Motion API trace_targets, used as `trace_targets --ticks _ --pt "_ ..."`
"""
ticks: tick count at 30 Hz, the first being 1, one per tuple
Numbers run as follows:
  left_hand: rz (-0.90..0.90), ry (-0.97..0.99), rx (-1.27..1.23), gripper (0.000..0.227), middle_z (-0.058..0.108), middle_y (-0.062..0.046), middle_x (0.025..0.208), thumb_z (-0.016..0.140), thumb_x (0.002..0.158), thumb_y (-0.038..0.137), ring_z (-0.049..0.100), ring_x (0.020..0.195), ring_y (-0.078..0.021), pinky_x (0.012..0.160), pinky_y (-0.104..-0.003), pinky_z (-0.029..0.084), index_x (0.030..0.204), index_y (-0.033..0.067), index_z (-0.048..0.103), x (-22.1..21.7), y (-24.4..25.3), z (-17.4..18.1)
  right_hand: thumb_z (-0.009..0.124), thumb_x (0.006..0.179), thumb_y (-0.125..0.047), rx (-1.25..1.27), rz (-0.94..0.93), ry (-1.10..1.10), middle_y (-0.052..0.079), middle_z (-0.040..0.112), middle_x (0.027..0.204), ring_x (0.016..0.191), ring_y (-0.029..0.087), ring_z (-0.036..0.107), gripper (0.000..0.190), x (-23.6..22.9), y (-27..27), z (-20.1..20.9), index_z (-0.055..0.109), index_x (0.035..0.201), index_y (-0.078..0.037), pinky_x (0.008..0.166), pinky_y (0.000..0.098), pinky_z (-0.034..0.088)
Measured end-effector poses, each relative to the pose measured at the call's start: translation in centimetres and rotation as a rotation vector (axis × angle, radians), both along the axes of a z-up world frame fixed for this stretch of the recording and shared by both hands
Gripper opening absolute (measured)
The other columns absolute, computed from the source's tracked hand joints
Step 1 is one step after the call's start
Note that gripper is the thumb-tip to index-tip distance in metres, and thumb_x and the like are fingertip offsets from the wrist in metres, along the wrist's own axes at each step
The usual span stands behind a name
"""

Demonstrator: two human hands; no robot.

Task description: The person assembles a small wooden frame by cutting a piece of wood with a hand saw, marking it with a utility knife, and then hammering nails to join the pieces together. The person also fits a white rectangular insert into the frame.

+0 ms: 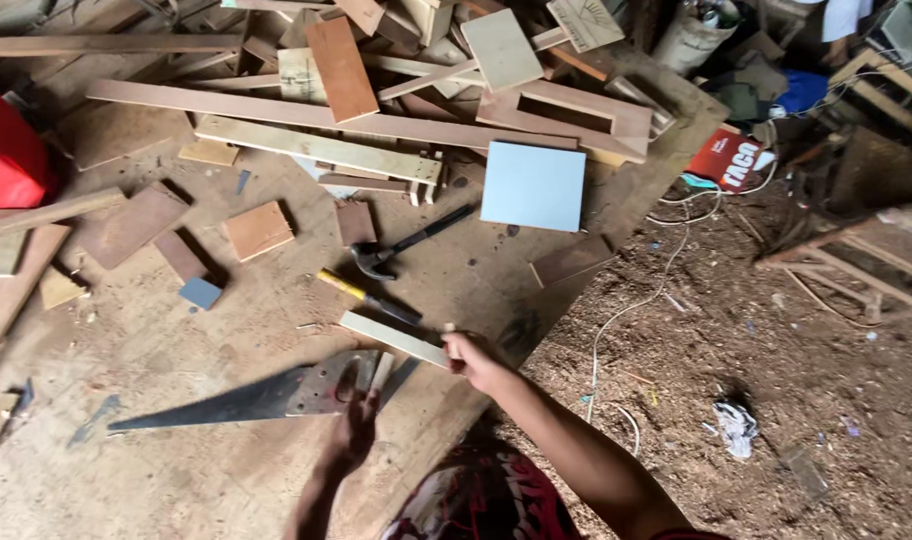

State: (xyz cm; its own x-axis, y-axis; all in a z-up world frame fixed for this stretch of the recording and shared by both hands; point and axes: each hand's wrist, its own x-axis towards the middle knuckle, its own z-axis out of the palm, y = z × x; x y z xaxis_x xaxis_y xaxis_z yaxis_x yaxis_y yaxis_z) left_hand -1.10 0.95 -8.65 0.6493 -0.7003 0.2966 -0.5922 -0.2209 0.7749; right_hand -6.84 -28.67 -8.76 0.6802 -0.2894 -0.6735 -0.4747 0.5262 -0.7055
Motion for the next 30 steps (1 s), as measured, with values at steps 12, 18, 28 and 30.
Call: trace_targets --ticks 12,18,28,30 --pt "0.305 0.297 0.139 0.024 0.069 -0.016 0.091 0.061 0.098 0.022 0.069 0.074 -0.0287 0.065 -0.043 0.057 0.112 0.0046 0.054 0.0 -5.2 0.1 0.064 0.092 -0.049 -1.716 0.418 -0.011 0.028 0.044 0.155 0.141 0.042 0.046 0.087 -0.9 -4.8 1.5 0.025 0.155 -0.004 0.114 0.0556 0.039" --pt "0.672 0.580 0.062 0.039 0.074 -0.010 0.083 0.075 0.088 0.035 0.069 0.071 -0.0199 0.065 -0.036 0.055 0.109 0.0040 0.064 2.0 -7.2 1.2 0.076 0.088 -0.038 -1.313 1.036 -0.138 0.024 0.062 0.129 0.105 0.038 0.067 0.066 -0.8 -1.3 2.2 0.048 0.138 -0.004 0.083 0.0465 0.057" --pt "1.059 0.695 -0.198 0.045 0.069 -0.006 0.073 0.073 0.091 0.043 0.063 0.066 -0.0130 0.059 -0.030 0.050 0.106 0.0019 0.070 0.0 -0.5 0.7 0.082 0.082 -0.022 -0.940 0.784 -0.583 0.010 0.070 0.071 0.061 0.022 0.069 0.032 1.4 5.4 4.9 0.059 0.098 -0.006 0.054 0.0370 0.053" --pt "1.126 0.735 -0.178 0.046 0.070 -0.004 0.074 0.073 0.090 0.045 0.064 0.066 -0.0121 0.060 -0.029 0.051 0.106 0.0018 0.069 -0.9 1.3 1.5 0.082 0.083 -0.023 -0.902 0.824 -0.644 0.010 0.070 0.071 0.060 0.022 0.069 0.032 1.5 8.0 5.4 0.059 0.098 -0.006 0.053 0.0363 0.052"
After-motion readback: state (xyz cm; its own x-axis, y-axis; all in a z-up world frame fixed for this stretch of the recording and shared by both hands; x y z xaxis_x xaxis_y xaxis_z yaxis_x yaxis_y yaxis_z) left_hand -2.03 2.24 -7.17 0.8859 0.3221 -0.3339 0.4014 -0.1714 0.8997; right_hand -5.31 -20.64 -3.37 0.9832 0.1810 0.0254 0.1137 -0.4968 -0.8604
